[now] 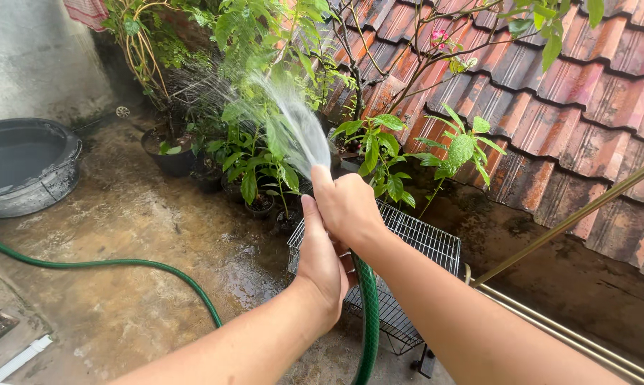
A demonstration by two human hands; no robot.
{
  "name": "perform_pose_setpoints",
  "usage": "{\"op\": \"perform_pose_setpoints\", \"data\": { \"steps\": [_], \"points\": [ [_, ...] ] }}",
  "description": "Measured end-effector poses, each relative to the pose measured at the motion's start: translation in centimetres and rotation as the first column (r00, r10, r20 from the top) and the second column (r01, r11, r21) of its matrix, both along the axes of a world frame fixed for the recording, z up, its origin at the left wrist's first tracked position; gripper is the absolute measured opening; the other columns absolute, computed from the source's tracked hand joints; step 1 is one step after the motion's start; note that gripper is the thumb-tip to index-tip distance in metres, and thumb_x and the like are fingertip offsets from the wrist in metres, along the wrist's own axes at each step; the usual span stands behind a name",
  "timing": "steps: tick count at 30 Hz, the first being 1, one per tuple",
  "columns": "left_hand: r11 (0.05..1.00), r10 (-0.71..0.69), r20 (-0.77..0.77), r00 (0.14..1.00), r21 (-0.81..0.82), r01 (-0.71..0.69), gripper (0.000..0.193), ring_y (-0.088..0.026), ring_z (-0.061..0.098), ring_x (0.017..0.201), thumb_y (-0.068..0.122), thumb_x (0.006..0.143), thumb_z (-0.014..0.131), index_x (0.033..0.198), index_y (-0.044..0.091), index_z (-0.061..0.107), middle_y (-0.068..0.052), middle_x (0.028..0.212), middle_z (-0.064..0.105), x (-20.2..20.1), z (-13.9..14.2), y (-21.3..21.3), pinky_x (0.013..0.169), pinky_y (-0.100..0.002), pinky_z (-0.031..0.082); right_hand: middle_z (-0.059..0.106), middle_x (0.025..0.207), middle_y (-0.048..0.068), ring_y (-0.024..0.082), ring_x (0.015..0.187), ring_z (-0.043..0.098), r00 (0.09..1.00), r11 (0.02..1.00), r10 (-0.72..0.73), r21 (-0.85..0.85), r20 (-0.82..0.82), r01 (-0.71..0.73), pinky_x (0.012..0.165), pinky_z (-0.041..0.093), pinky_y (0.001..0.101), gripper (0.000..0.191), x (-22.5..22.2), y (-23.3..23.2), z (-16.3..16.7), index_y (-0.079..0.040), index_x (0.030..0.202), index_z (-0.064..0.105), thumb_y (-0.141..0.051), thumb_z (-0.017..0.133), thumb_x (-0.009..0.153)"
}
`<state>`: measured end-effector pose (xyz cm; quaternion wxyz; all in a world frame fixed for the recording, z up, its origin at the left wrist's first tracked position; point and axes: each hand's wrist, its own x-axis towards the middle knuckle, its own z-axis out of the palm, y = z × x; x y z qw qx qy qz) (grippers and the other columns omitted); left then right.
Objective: The person carries a patterned cushion and a bunch of artificial flowers across the balcony, then turns on a wall-mounted tap and uses a green hose to spray water over potted plants along the wall and to rinse a wire rack on the floor.
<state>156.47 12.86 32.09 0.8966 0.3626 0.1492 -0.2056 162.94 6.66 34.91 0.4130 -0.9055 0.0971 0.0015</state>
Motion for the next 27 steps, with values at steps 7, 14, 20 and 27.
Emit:
{"op": "perform_pose_setpoints", "data": {
  "steps": [7, 14, 20, 27],
  "points": [
    [0.959, -0.207, -0.083, 0.975, 0.180, 0.219, 0.087, -0.023, 0.063, 0.077, 0.078, 0.093, 0.011, 0.117, 0.011, 0.059, -0.009, 0.089, 0.064, -0.5, -0.5, -0.7, 0.066, -0.046, 0.055, 0.071, 0.091, 0.036, 0.044, 0.088, 0.074, 0.998, 0.998, -0.051, -0.026, -0.024, 0.050, 0.087, 0.054, 0.0474, 0.069, -1.3, -1.4, -0.4, 0.014, 0.087, 0.071, -0.052, 0.049, 0.087],
    [0.865, -0.406, 0.104, 0.908, 0.364, 0.345, 0.085, -0.021, 0.062, 0.067, 0.076, 0.093, 0.012, 0.114, 0.008, 0.058, -0.006, 0.079, 0.062, 2.7, 1.0, -4.4, 0.058, -0.039, 0.055, 0.073, 0.087, 0.034, 0.042, 0.081, 0.076, 0.969, 0.968, -0.246, 0.046, 0.008, 0.245, 0.076, 0.057, 0.0484, 0.070, -1.7, -6.4, 1.2, 0.014, 0.086, 0.071, -0.052, 0.048, 0.089],
    [0.871, -0.310, 0.176, 0.934, 0.446, 0.205, 0.078, -0.016, 0.056, 0.068, 0.081, 0.083, 0.035, 0.121, 0.014, 0.049, -0.004, 0.086, 0.058, 1.9, 1.9, -6.2, 0.054, -0.037, 0.046, 0.074, 0.082, 0.023, 0.032, 0.066, 0.077, 0.975, 0.969, -0.210, 0.113, -0.078, 0.218, 0.054, 0.062, 0.0455, 0.063, -3.4, -9.9, -0.1, 0.009, 0.094, 0.071, -0.051, 0.055, 0.088],
    [0.860, -0.272, 0.219, 0.937, 0.492, 0.134, 0.106, -0.024, 0.065, 0.101, 0.059, 0.067, 0.078, 0.144, 0.015, 0.021, -0.017, 0.123, 0.058, -0.7, 1.7, -10.9, 0.070, -0.041, 0.056, 0.073, 0.074, 0.015, 0.027, 0.054, 0.071, 0.988, 0.987, -0.155, 0.043, -0.020, 0.156, 0.048, 0.054, 0.0404, 0.048, -5.5, -14.0, -3.4, -0.003, 0.087, 0.061, -0.048, 0.047, 0.095]
  ]
}}
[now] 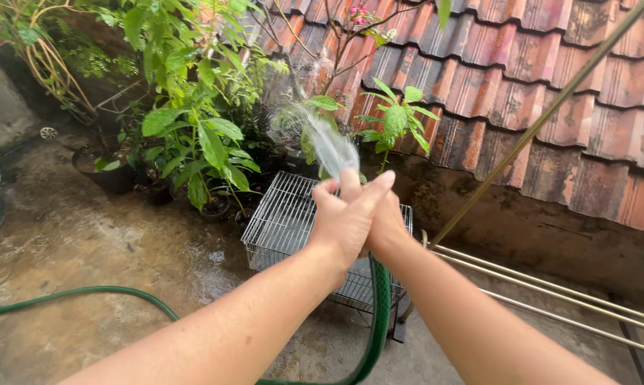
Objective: The person carries a patterned cushion and a bunch of artificial flowers across the balcony, then turns on a wall-mounted tap and uses a green hose to spray water over potted plants along the wall and to rinse a wire rack on the floor.
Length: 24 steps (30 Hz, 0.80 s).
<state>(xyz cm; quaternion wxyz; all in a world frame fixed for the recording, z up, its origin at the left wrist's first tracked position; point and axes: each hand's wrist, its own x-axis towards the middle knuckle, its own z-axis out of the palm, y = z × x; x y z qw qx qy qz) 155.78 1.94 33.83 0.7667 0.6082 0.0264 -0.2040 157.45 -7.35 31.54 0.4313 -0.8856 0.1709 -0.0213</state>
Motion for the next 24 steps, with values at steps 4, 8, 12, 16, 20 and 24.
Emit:
{"op": "perform_pose_setpoints", "data": {
  "steps": [4, 8, 12, 16, 20, 24],
  "points": [
    [0.999, 0.036, 0.000, 0.999, 0.021, -0.036, 0.112, -0.027, 0.065, 0.107, 0.057, 0.067, 0.079, 0.148, 0.014, 0.015, -0.019, 0.128, 0.056, -0.5, 0.4, -1.8, 0.077, -0.045, 0.058, 0.072, 0.073, 0.017, 0.029, 0.055, 0.068, 0.999, 0.998, -0.017, 0.063, -0.043, 0.020, 0.047, 0.051, 0.0396, 0.044, -1.2, -1.8, -1.5, -0.002, 0.081, 0.063, -0.042, 0.053, 0.095],
    [0.997, 0.021, -0.191, 0.981, 0.071, -0.007, 0.111, -0.029, 0.063, 0.112, 0.058, 0.068, 0.076, 0.150, 0.019, 0.011, -0.018, 0.132, 0.056, -2.8, -0.4, -1.9, 0.084, -0.049, 0.055, 0.071, 0.074, 0.011, 0.021, 0.057, 0.065, 0.995, 0.980, 0.096, 0.173, 0.025, -0.098, 0.045, 0.053, 0.0393, 0.039, -2.6, -2.4, -3.0, -0.004, 0.081, 0.062, -0.041, 0.055, 0.091],
    [0.993, 0.062, -0.246, 0.967, 0.113, -0.035, 0.112, -0.027, 0.060, 0.122, 0.056, 0.071, 0.073, 0.152, 0.018, 0.006, -0.019, 0.137, 0.052, -4.6, -1.4, -1.7, 0.093, -0.047, 0.054, 0.070, 0.074, 0.012, 0.024, 0.059, 0.062, 0.963, 0.948, 0.265, -0.170, -0.042, -0.268, 0.049, 0.051, 0.0418, 0.038, -3.2, -2.4, -3.7, -0.005, 0.090, 0.058, -0.042, 0.054, 0.090],
    [0.992, 0.112, -0.231, 0.967, 0.084, -0.095, 0.110, -0.028, 0.060, 0.123, 0.058, 0.072, 0.075, 0.152, 0.019, 0.010, -0.018, 0.138, 0.052, -4.1, -1.4, -2.2, 0.092, -0.049, 0.055, 0.071, 0.074, 0.015, 0.025, 0.060, 0.068, 0.984, 0.992, 0.104, 0.085, -0.147, -0.092, 0.054, 0.056, 0.0432, 0.054, -2.8, -2.3, -3.3, 0.003, 0.079, 0.062, -0.049, 0.054, 0.090],
    [0.990, 0.140, -0.216, 0.966, 0.060, -0.130, 0.110, -0.027, 0.059, 0.123, 0.058, 0.073, 0.074, 0.152, 0.018, 0.009, -0.018, 0.138, 0.052, -3.5, -1.3, -2.5, 0.092, -0.049, 0.055, 0.071, 0.075, 0.015, 0.024, 0.062, 0.068, 0.982, 0.988, 0.146, 0.071, -0.123, -0.138, 0.054, 0.056, 0.0428, 0.051, -2.3, -2.3, -2.7, 0.000, 0.080, 0.062, -0.050, 0.051, 0.090],
    [0.990, 0.130, -0.236, 0.963, 0.083, -0.113, 0.110, -0.027, 0.060, 0.123, 0.059, 0.073, 0.073, 0.152, 0.018, 0.007, -0.018, 0.139, 0.052, -3.6, -1.5, -2.4, 0.090, -0.048, 0.055, 0.071, 0.075, 0.015, 0.023, 0.062, 0.066, 0.980, 0.987, 0.136, 0.108, -0.142, -0.121, 0.054, 0.054, 0.0422, 0.051, -2.2, -2.2, -2.3, 0.001, 0.080, 0.060, -0.049, 0.053, 0.089]
  ]
}}
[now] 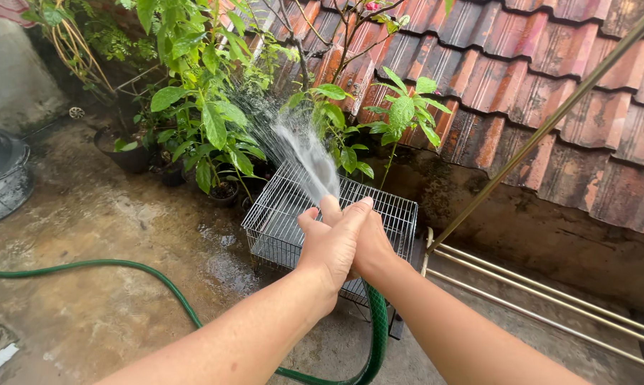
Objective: The person carries a patterned cushion and a bunch of artificial flowers across the balcony, then turns on a wall-mounted tap and uses a green hose to spray water over potted plants along the wall and to rinse a wire rack on the floor.
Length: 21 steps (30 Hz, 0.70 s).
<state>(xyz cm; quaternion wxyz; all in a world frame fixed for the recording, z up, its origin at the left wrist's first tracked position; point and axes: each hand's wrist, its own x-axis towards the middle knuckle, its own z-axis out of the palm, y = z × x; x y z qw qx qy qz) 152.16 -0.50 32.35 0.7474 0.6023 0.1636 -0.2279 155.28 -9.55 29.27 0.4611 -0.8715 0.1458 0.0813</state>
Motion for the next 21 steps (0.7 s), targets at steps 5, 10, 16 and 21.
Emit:
{"op": "perform_pose_setpoints", "data": {
  "steps": [5, 10, 16, 21],
  "points": [
    [0.998, 0.066, 0.000, 0.998, -0.004, -0.066, 0.110, -0.026, 0.061, 0.120, 0.060, 0.074, 0.073, 0.152, 0.017, 0.009, -0.018, 0.139, 0.054, 0.7, 0.4, 0.6, 0.089, -0.046, 0.056, 0.070, 0.074, 0.013, 0.020, 0.061, 0.063, 0.998, 0.997, 0.055, 0.046, 0.037, -0.056, 0.051, 0.054, 0.0418, 0.052, 0.9, 0.9, 0.4, 0.002, 0.079, 0.061, -0.049, 0.057, 0.089],
    [0.980, 0.199, -0.023, 0.980, 0.019, -0.198, 0.108, -0.025, 0.060, 0.120, 0.061, 0.074, 0.073, 0.152, 0.018, 0.013, -0.014, 0.141, 0.050, 2.4, 0.4, 4.6, 0.088, -0.046, 0.057, 0.068, 0.079, 0.010, 0.015, 0.062, 0.057, 0.984, 0.963, 0.176, 0.207, 0.014, -0.175, 0.048, 0.050, 0.0417, 0.043, 3.3, 4.8, 0.1, 0.002, 0.085, 0.062, -0.041, 0.064, 0.089],
    [0.940, 0.334, -0.167, 0.928, -0.020, -0.342, 0.103, -0.029, 0.061, 0.116, 0.057, 0.077, 0.071, 0.152, 0.017, 0.015, -0.017, 0.138, 0.052, 4.6, 0.1, 12.1, 0.085, -0.049, 0.055, 0.063, 0.082, 0.010, 0.026, 0.071, 0.058, 0.822, 0.774, 0.564, -0.296, -0.080, -0.560, 0.056, 0.052, 0.0413, 0.024, 6.9, 13.2, -1.3, -0.020, 0.105, 0.064, -0.037, 0.059, 0.089],
    [0.920, 0.369, -0.228, 0.901, -0.046, -0.389, 0.102, -0.028, 0.059, 0.119, 0.058, 0.080, 0.070, 0.152, 0.019, 0.009, -0.015, 0.140, 0.047, 7.9, -0.1, 18.3, 0.086, -0.048, 0.057, 0.067, 0.085, 0.010, 0.031, 0.078, 0.064, 0.769, 0.709, 0.637, -0.358, -0.046, -0.608, 0.065, 0.051, 0.0434, 0.023, 10.4, 19.8, -1.7, -0.019, 0.104, 0.059, -0.036, 0.058, 0.089]
  ]
}}
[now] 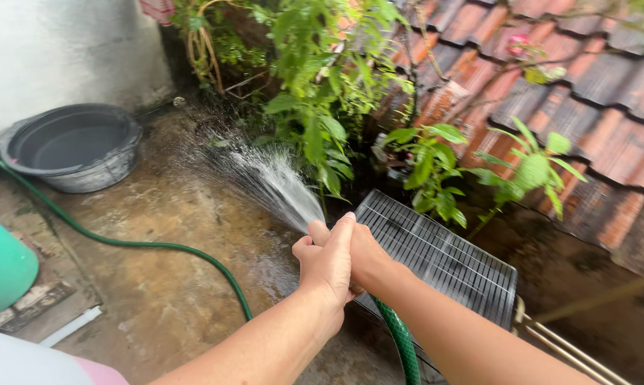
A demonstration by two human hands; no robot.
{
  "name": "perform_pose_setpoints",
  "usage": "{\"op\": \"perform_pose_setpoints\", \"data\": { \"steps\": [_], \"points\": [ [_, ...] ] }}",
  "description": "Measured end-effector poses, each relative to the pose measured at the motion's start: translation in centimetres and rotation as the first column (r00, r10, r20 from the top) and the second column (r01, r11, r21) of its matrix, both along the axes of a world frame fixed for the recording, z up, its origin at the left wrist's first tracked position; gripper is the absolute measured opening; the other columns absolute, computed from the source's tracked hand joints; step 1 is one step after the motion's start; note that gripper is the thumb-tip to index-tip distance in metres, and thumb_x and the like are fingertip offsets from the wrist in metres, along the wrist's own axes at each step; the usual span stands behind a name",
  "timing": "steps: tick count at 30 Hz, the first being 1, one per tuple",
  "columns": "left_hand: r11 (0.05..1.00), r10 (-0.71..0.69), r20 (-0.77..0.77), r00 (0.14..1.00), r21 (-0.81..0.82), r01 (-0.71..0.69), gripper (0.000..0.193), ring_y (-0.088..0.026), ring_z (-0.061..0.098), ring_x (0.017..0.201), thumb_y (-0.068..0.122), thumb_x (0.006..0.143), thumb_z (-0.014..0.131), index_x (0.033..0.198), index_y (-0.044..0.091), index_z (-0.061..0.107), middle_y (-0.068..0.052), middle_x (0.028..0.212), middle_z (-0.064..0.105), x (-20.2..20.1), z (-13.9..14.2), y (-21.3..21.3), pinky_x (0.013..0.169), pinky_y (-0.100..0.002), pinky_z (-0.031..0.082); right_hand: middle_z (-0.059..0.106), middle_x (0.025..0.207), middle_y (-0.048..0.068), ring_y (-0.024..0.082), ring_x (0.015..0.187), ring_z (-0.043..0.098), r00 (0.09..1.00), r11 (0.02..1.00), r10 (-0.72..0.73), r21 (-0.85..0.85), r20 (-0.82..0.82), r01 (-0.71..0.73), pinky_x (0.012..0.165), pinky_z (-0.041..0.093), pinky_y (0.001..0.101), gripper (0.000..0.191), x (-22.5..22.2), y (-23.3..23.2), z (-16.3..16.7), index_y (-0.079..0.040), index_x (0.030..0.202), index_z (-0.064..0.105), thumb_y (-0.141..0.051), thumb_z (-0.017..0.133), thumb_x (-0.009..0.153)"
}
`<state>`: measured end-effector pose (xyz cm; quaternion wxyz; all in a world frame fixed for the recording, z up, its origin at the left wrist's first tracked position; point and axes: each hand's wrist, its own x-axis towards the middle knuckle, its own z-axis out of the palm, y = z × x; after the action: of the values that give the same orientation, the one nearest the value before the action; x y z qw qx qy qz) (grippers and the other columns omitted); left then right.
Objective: The person carries a patterned cushion and a bunch of artificial flowers across the balcony, then turns on a wall-mounted tap and uses a green hose to spray water over potted plants along the wall and to rinse a wire rack on the floor.
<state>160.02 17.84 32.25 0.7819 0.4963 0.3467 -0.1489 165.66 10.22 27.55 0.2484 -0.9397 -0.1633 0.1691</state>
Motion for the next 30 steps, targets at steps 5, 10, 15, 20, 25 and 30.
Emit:
{"op": "perform_pose_setpoints", "data": {
  "steps": [5, 10, 15, 20, 25, 30],
  "points": [
    [0.996, 0.085, 0.082, 0.993, -0.046, -0.082, 0.095, -0.024, 0.060, 0.105, 0.058, 0.077, 0.071, 0.146, 0.017, 0.022, -0.015, 0.130, 0.052, 4.1, -0.5, 4.7, 0.074, -0.044, 0.054, 0.068, 0.085, 0.014, 0.032, 0.072, 0.066, 0.999, 1.000, -0.027, -0.003, -0.031, 0.027, 0.059, 0.053, 0.0437, 0.028, 4.9, 5.3, 0.9, -0.016, 0.103, 0.057, -0.042, 0.055, 0.093],
    [0.984, 0.147, 0.098, 0.984, -0.114, -0.135, 0.088, -0.020, 0.052, 0.070, 0.058, 0.078, 0.071, 0.140, 0.012, 0.029, -0.016, 0.103, 0.059, 8.2, 0.0, 7.9, 0.057, -0.036, 0.041, 0.068, 0.087, 0.015, 0.035, 0.067, 0.066, 0.998, 0.989, 0.053, -0.134, -0.026, -0.056, 0.053, 0.053, 0.0449, 0.024, 9.6, 8.9, 1.2, -0.017, 0.107, 0.055, -0.038, 0.048, 0.097],
    [0.977, 0.163, 0.032, 0.986, -0.143, -0.157, 0.085, -0.020, 0.050, 0.066, 0.058, 0.078, 0.070, 0.136, 0.013, 0.027, -0.016, 0.100, 0.059, 10.6, -1.3, 9.9, 0.058, -0.036, 0.044, 0.068, 0.085, 0.016, 0.035, 0.073, 0.068, 0.957, 0.949, 0.274, -0.187, 0.096, -0.253, 0.058, 0.052, 0.0449, 0.026, 13.1, 11.0, -0.1, -0.019, 0.107, 0.057, -0.040, 0.053, 0.094],
    [0.989, 0.139, 0.101, 0.985, -0.064, -0.133, 0.083, -0.018, 0.053, 0.069, 0.060, 0.078, 0.071, 0.134, 0.013, 0.032, -0.013, 0.104, 0.059, 15.6, -1.7, 11.4, 0.060, -0.036, 0.047, 0.069, 0.087, 0.018, 0.038, 0.077, 0.069, 0.990, 0.978, 0.116, -0.185, 0.080, -0.100, 0.067, 0.056, 0.0488, 0.031, 17.1, 12.4, -1.0, -0.013, 0.107, 0.054, -0.043, 0.054, 0.095],
    [0.997, 0.071, 0.086, 0.994, -0.031, -0.069, 0.078, -0.018, 0.051, 0.067, 0.062, 0.079, 0.068, 0.129, 0.007, 0.043, -0.015, 0.102, 0.061, 19.9, -2.5, 13.4, 0.059, -0.035, 0.048, 0.067, 0.087, 0.018, 0.037, 0.079, 0.068, 0.984, 0.984, 0.140, -0.122, 0.109, -0.126, 0.068, 0.054, 0.0494, 0.031, 21.0, 14.0, -1.2, -0.015, 0.105, 0.054, -0.044, 0.053, 0.094],
    [0.994, 0.016, 0.032, 0.999, -0.104, -0.013, 0.077, -0.019, 0.052, 0.072, 0.058, 0.082, 0.071, 0.130, 0.010, 0.034, -0.015, 0.106, 0.060, 23.2, -3.7, 16.7, 0.065, -0.037, 0.050, 0.069, 0.087, 0.018, 0.038, 0.081, 0.069, 1.000, 0.993, 0.022, -0.117, 0.018, -0.020, 0.070, 0.054, 0.0482, 0.035, 23.7, 16.8, -1.7, -0.016, 0.105, 0.056, -0.047, 0.059, 0.088]
  ]
}}
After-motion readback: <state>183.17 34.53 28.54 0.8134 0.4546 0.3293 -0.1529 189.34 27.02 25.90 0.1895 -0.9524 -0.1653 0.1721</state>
